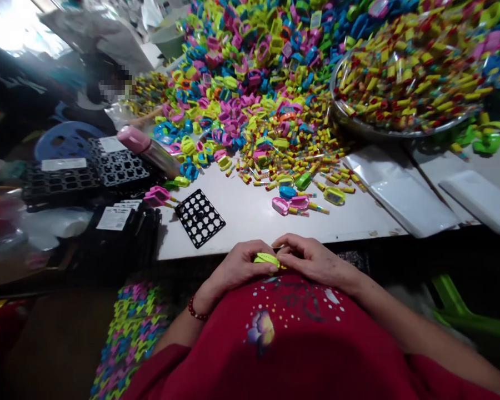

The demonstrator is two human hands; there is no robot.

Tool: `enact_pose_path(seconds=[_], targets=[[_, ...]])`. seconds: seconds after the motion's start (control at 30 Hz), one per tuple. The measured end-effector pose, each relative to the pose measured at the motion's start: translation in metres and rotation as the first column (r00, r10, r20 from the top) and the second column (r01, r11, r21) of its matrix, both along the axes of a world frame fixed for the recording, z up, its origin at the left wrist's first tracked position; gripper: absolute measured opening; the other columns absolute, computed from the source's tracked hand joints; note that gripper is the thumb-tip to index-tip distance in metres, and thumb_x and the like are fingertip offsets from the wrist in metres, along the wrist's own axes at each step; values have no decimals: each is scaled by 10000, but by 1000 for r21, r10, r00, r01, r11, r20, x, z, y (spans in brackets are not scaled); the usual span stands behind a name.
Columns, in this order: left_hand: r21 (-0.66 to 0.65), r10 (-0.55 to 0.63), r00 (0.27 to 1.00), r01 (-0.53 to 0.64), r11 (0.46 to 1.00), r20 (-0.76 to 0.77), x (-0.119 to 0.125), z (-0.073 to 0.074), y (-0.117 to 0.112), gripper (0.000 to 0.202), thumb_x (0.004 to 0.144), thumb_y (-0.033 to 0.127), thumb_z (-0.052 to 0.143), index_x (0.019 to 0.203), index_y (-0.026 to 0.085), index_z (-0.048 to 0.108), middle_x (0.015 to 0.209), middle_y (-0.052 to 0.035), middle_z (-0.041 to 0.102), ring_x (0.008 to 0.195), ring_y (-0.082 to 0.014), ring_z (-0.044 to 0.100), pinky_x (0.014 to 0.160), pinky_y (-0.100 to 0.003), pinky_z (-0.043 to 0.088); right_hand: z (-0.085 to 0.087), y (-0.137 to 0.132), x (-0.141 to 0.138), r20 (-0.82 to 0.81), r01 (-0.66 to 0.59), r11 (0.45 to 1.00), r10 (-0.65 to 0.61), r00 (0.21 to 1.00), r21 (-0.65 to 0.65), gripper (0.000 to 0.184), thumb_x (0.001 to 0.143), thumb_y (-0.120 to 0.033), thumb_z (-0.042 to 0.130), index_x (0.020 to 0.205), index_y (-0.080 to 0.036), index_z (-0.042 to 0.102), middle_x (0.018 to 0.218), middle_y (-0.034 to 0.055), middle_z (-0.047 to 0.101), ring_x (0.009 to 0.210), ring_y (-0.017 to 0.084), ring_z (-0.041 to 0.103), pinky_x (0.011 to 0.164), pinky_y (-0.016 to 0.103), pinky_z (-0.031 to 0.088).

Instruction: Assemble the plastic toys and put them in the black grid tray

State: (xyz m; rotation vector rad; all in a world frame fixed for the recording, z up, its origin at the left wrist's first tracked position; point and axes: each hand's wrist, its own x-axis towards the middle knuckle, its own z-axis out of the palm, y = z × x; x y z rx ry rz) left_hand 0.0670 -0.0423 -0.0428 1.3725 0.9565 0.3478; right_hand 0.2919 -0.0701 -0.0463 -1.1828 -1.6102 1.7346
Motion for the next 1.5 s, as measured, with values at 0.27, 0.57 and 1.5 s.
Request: enact_pose_path(seconds=[0.27, 0.57, 1.5], targets=[[-262, -163, 985, 143, 954, -56, 13, -33, -12, 358, 654, 422, 819, 835, 137, 701, 711, 3, 635, 624, -108, 519, 593, -218, 397, -5, -11, 5, 157, -64, 998, 60, 986, 21, 383, 930, -533, 551, 823, -186, 674, 801, 27, 636, 736, 159, 558, 669, 286, 444], [-200, -187, 980, 171, 965, -66, 15, -30, -14, 339, 694, 442, 793, 798, 146, 664, 683, 34, 560, 604, -89, 461, 554, -202, 338, -17, -10, 2, -145, -69, 889, 3, 989, -452, 411, 762, -549, 758, 804, -170, 602, 738, -35, 575, 639, 98, 471, 611, 246, 369], [245, -120, 977, 75, 967, 175, 14, -41, -32, 255, 761, 425, 791, 736, 175, 744, 791, -56, 610, 705, -146, 573, 645, -264, 437, -17, -15, 13, -116, -192, 887, 158, 981, -419, 311, 771, -457, 743, 752, -164, 639, 745, -14, 620, 652, 105, 507, 624, 254, 383]])
